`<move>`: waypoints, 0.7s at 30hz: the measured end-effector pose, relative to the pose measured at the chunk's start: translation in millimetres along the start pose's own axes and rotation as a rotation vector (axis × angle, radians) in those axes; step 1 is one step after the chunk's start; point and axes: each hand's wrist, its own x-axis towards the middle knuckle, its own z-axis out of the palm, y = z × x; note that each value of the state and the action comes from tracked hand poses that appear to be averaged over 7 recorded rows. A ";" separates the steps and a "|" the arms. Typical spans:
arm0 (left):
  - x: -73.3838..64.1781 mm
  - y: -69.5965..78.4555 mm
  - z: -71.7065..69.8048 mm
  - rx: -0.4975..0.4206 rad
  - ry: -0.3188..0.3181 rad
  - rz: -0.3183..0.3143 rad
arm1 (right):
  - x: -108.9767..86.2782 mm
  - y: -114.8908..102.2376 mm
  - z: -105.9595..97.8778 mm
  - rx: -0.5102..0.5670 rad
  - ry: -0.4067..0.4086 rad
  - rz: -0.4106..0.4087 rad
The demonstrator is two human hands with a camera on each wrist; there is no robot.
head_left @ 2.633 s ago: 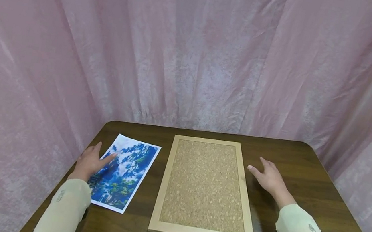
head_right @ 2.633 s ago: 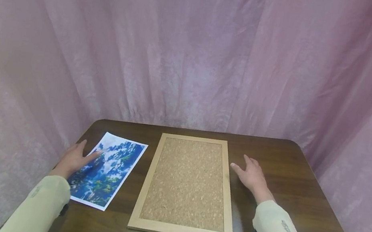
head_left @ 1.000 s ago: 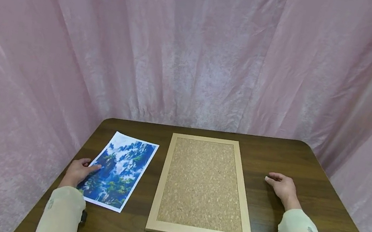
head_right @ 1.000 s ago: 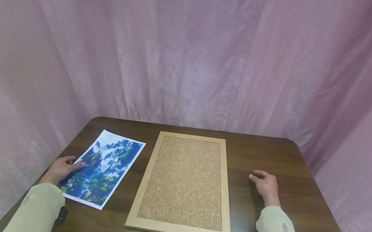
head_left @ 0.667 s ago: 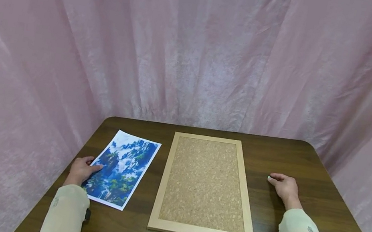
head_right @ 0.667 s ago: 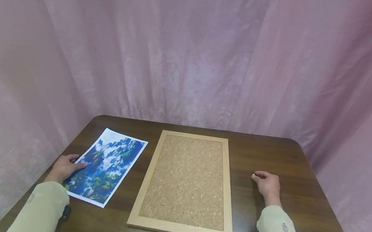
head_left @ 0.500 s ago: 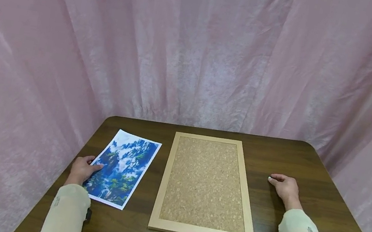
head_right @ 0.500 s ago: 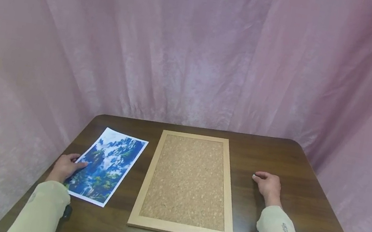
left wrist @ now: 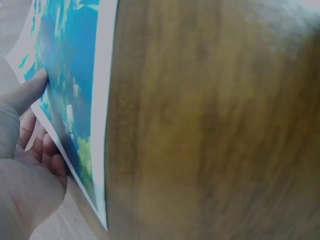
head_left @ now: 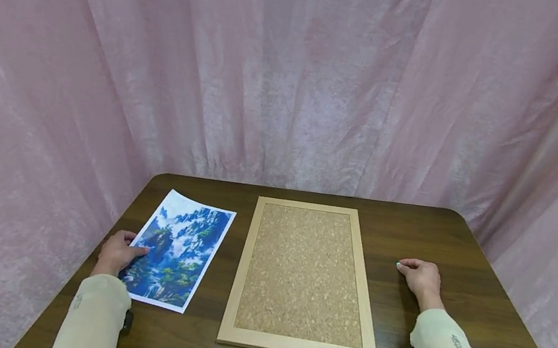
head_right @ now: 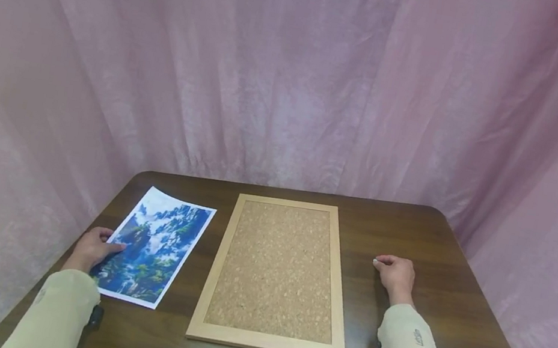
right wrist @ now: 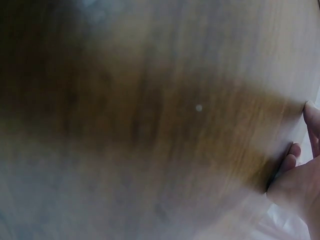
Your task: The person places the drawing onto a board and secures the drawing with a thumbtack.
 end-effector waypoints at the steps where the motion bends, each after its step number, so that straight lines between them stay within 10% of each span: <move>1: -0.1 1.3 -0.1 0.005 -0.003 -0.003 | 0.1 0.1 -0.1 -0.001 0.000 -0.003; 9: -6.6 11.5 -4.5 -0.011 0.004 -0.019 | -1.4 -0.5 -2.2 -0.009 -0.011 -0.024; 21: 1.8 4.2 -15.5 -0.082 0.000 0.174 | -3.0 -2.6 -3.5 -0.023 -0.017 -0.041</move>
